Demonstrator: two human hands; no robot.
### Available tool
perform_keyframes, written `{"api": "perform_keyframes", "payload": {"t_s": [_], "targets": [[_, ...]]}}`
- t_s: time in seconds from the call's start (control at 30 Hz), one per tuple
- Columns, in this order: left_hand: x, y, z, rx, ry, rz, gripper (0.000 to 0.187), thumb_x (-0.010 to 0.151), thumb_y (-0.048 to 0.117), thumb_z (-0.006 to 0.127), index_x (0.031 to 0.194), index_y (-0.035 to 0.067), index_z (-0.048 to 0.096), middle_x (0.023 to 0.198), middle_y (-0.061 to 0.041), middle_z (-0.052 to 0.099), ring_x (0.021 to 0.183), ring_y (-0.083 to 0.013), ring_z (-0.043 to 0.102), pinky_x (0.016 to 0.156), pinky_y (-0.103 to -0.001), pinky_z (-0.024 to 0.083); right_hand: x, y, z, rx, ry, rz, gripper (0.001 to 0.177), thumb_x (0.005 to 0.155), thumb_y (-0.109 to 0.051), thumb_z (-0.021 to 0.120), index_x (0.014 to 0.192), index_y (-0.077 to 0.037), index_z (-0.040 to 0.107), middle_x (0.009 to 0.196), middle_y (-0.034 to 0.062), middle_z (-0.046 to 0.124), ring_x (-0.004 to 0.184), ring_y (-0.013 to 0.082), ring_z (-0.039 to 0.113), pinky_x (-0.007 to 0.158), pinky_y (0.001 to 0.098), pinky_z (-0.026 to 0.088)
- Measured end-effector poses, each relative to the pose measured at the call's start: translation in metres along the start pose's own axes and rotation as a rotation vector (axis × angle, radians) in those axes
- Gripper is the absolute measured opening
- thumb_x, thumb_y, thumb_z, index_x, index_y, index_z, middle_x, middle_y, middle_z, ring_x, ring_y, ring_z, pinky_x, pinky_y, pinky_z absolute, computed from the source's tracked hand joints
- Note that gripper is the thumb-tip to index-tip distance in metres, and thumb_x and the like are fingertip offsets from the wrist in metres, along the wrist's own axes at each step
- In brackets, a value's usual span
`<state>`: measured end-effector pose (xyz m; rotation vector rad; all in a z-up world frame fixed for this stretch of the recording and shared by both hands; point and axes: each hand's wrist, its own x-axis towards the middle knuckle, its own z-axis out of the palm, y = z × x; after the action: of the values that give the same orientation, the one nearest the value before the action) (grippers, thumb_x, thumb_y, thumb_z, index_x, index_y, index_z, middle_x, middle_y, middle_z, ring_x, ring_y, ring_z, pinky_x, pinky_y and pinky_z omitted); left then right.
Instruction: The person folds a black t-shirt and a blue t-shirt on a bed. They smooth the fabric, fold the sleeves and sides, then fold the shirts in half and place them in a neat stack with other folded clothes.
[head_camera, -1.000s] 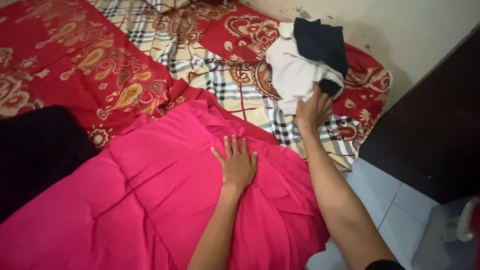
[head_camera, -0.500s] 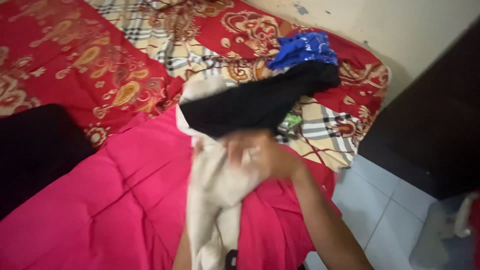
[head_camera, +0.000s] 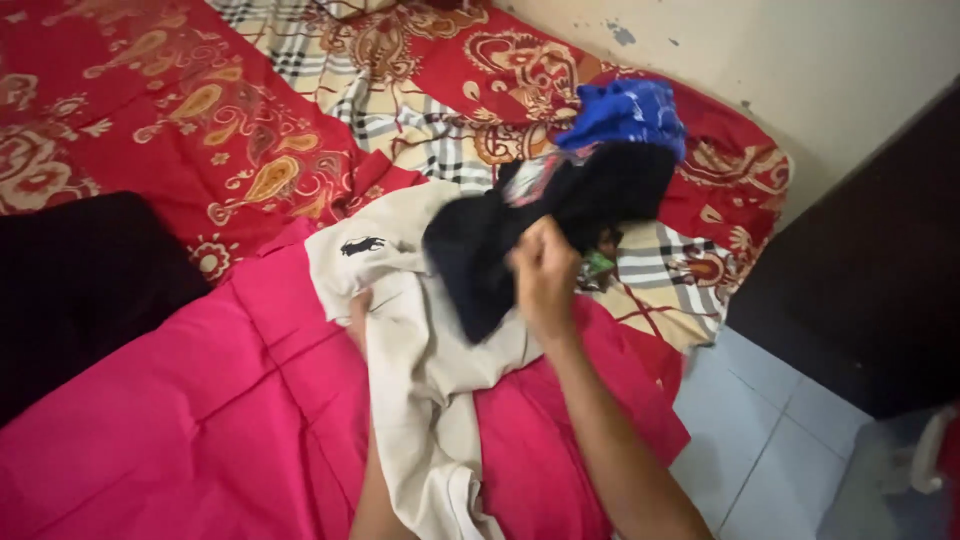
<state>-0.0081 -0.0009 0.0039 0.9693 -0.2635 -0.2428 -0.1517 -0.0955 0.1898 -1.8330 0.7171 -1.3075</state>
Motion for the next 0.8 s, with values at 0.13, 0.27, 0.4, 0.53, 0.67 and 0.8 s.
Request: {"api": "perform_keyframes", "payload": {"t_s": [0.13,0.27,0.4,0.53,0.67,0.8], "targets": [[-0.015,-0.023,0.004,0.119,0.033,0.049,0.087,0.078,0.05,0.078,0.149,0.008,0.052,0.145,-0.029,0.055,0.133,-0.0452,0.058,0.112,-0.055,0.048,-0.042,-0.11,-0.025,0.025,-0.742,-0.126,0.022,0.084,-0.02,0.071,0.085,-0.022,0.049,0.066,-0.0001,0.06,0.064,0.0251,0.063,0.062,0.0365,0.051],[-0.008,-0.02,0.008,0.236,0.083,0.142,0.088,0.075,0.045,0.083,0.148,0.006,0.052,0.142,-0.029,0.057,0.132,-0.0449,0.059,0.112,-0.054,0.048,-0.004,-0.08,-0.011,0.284,-0.98,0.028,0.018,0.082,-0.003,0.073,0.098,-0.011,0.072,0.091,0.009,0.078,0.081,0.0163,0.074,0.073,0.0235,0.057],[-0.006,-0.016,0.016,0.336,0.126,0.219,0.09,0.072,0.039,0.088,0.147,0.004,0.053,0.139,-0.028,0.058,0.131,-0.0446,0.059,0.112,-0.053,0.048,0.061,0.059,-0.003,-0.147,-0.229,-0.113,0.016,0.094,-0.019,0.076,0.11,-0.019,0.073,0.091,0.0059,0.075,0.083,0.0241,0.076,0.067,0.0314,0.06],[-0.016,-0.007,0.015,0.45,0.181,0.284,0.092,0.069,0.033,0.093,0.146,0.003,0.053,0.137,-0.028,0.06,0.13,-0.0443,0.06,0.113,-0.052,0.048,0.088,0.133,0.005,-0.629,-0.248,-0.005,0.075,0.081,-0.049,0.086,0.144,-0.028,0.048,0.14,0.0171,0.045,0.137,0.0445,0.038,0.115,0.0772,0.018],[-0.018,0.008,0.02,0.562,0.238,0.359,0.094,0.066,0.027,0.098,0.145,0.001,0.054,0.134,-0.028,0.062,0.129,-0.044,0.061,0.113,-0.051,0.048,0.097,0.155,0.015,-0.437,-0.274,-0.141,0.016,0.099,-0.034,0.077,0.091,-0.02,0.073,0.089,0.0052,0.074,0.081,0.0311,0.069,0.081,0.0444,0.05],[-0.028,0.026,0.029,0.641,0.27,0.416,0.096,0.064,0.023,0.102,0.144,0.0,0.054,0.132,-0.028,0.064,0.128,-0.0437,0.062,0.113,-0.05,0.049,0.11,0.045,-0.011,-0.122,0.19,-0.566,0.018,0.107,-0.024,0.08,0.101,-0.012,0.068,0.098,0.0071,0.067,0.096,0.0283,0.063,0.099,0.0379,0.044]]}}
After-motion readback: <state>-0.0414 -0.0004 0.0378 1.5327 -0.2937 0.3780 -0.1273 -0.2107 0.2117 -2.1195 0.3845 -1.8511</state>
